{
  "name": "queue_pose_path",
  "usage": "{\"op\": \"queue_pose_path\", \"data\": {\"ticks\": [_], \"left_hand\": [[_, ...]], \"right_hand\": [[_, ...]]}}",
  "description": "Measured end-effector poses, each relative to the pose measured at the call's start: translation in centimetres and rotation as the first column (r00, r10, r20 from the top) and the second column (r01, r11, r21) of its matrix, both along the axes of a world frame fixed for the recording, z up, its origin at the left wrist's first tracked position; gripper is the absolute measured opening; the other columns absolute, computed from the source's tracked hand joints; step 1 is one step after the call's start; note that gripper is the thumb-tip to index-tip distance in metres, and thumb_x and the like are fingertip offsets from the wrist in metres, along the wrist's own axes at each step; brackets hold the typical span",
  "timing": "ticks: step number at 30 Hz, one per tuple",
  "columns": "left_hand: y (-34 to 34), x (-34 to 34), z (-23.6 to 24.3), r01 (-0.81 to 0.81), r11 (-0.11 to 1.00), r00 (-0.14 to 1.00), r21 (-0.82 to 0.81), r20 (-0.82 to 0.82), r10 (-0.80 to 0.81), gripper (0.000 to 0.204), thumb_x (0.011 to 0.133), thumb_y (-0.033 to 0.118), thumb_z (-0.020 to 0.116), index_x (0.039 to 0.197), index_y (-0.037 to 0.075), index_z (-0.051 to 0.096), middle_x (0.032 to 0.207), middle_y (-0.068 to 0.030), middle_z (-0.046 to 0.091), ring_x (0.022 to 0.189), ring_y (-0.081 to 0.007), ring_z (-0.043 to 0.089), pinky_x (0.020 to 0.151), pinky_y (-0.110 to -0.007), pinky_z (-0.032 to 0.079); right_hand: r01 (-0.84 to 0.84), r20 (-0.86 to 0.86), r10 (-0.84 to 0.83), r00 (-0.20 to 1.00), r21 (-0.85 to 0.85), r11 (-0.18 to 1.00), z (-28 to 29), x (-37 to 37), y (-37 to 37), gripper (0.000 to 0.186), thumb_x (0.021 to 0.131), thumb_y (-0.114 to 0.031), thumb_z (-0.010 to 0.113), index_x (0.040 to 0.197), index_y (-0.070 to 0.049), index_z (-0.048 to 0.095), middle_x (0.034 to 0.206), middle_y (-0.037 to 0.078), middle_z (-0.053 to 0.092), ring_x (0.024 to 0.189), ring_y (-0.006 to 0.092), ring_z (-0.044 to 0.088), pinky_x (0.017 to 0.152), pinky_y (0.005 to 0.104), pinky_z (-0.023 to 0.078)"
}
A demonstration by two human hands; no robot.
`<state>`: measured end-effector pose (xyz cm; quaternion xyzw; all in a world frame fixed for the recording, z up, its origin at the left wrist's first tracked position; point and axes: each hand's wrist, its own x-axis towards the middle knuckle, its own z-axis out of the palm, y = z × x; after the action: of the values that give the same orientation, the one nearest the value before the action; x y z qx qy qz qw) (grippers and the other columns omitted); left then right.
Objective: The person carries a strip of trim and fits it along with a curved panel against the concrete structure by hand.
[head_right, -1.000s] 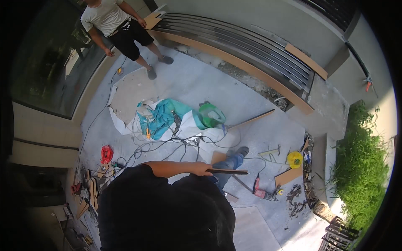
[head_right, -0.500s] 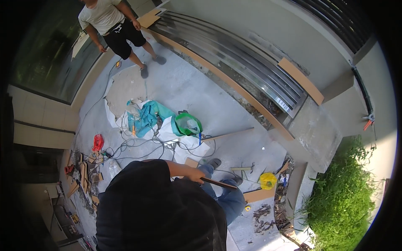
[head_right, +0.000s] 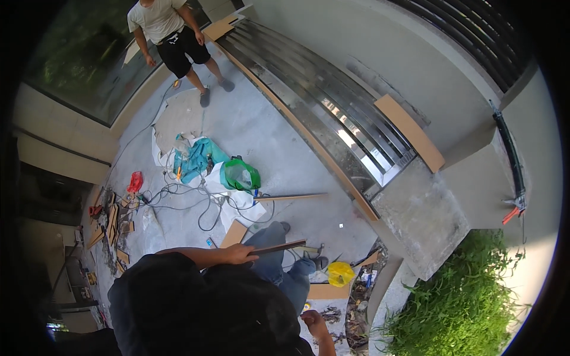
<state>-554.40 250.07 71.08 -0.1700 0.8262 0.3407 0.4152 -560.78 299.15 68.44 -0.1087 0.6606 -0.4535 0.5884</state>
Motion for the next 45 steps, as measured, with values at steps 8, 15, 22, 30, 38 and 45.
{"op": "queue_pose_path", "data": {"ticks": [8,15,22,30,38,45], "left_hand": [[2.5,-10.0,-1.1,0.123,0.968,0.971,0.217,0.176,-0.163,0.063,0.102,0.062,0.049,0.120,0.003,0.060,0.110,-0.0264,0.067,0.108,-0.0460,0.064,0.091,-0.052,0.049],[0.8,-18.8,-4.8,0.327,0.899,0.881,0.292,0.251,-0.402,0.062,0.104,0.060,0.046,0.123,0.002,0.058,0.112,-0.0286,0.067,0.108,-0.0450,0.063,0.090,-0.050,0.049],[1.1,-18.0,-5.1,0.251,0.794,0.726,0.554,0.435,-0.533,0.053,0.107,0.051,0.047,0.118,0.002,0.062,0.113,-0.0234,0.067,0.108,-0.0357,0.065,0.093,-0.044,0.048],[14.7,-32.7,-18.0,0.514,0.793,0.797,0.328,0.161,-0.583,0.045,0.103,0.045,0.056,0.118,0.003,0.054,0.105,-0.0284,0.068,0.098,-0.0464,0.066,0.085,-0.052,0.051],[30.4,-45.5,-37.8,0.900,0.415,0.280,-0.135,-0.550,-0.786,0.039,0.093,0.024,0.068,0.125,0.007,0.057,0.104,-0.0130,0.067,0.090,-0.0355,0.069,0.074,-0.047,0.057],[29.4,-44.8,-45.1,0.707,0.502,-0.010,-0.499,-0.717,-0.697,0.045,0.084,0.021,0.077,0.125,0.010,0.063,0.099,-0.0084,0.064,0.088,-0.0298,0.066,0.076,-0.040,0.052]], "right_hand": [[-0.242,-0.277,0.298,0.913,0.219,0.945,-18.0,0.8,-3.1,0.051,0.100,-0.050,0.052,0.131,-0.011,0.063,0.123,0.023,0.069,0.108,0.0440,0.068,0.094,0.0500,0.055],[0.108,-0.130,-0.031,0.991,0.640,0.761,-9.6,-3.8,-8.8,0.057,0.102,-0.058,0.049,0.105,-0.010,0.079,0.096,0.023,0.076,0.093,0.0395,0.074,0.081,0.0500,0.057],[0.248,0.359,-0.485,0.798,0.539,0.805,2.5,-9.4,-5.6,0.063,0.098,-0.061,0.061,0.108,-0.001,0.079,0.094,0.012,0.078,0.085,0.0202,0.071,0.080,0.0360,0.055],[0.620,0.511,-0.641,0.573,0.240,0.747,-19.9,-15.6,-6.1,0.033,0.105,-0.039,0.059,0.110,-0.007,0.065,0.083,0.004,0.067,0.066,0.0103,0.057,0.058,0.0264,0.045],[0.968,0.284,-0.956,0.079,-0.253,0.005,-41.3,-25.3,-0.2,0.044,0.108,-0.031,0.054,0.136,0.003,0.051,0.123,0.017,0.065,0.105,0.0219,0.066,0.092,0.0368,0.054],[0.746,0.403,-0.888,-0.221,-0.517,-0.420,-51.1,-26.2,7.8,0.036,0.110,-0.029,0.051,0.124,0.002,0.059,0.099,0.014,0.071,0.088,0.0241,0.072,0.080,0.0378,0.060]]}}
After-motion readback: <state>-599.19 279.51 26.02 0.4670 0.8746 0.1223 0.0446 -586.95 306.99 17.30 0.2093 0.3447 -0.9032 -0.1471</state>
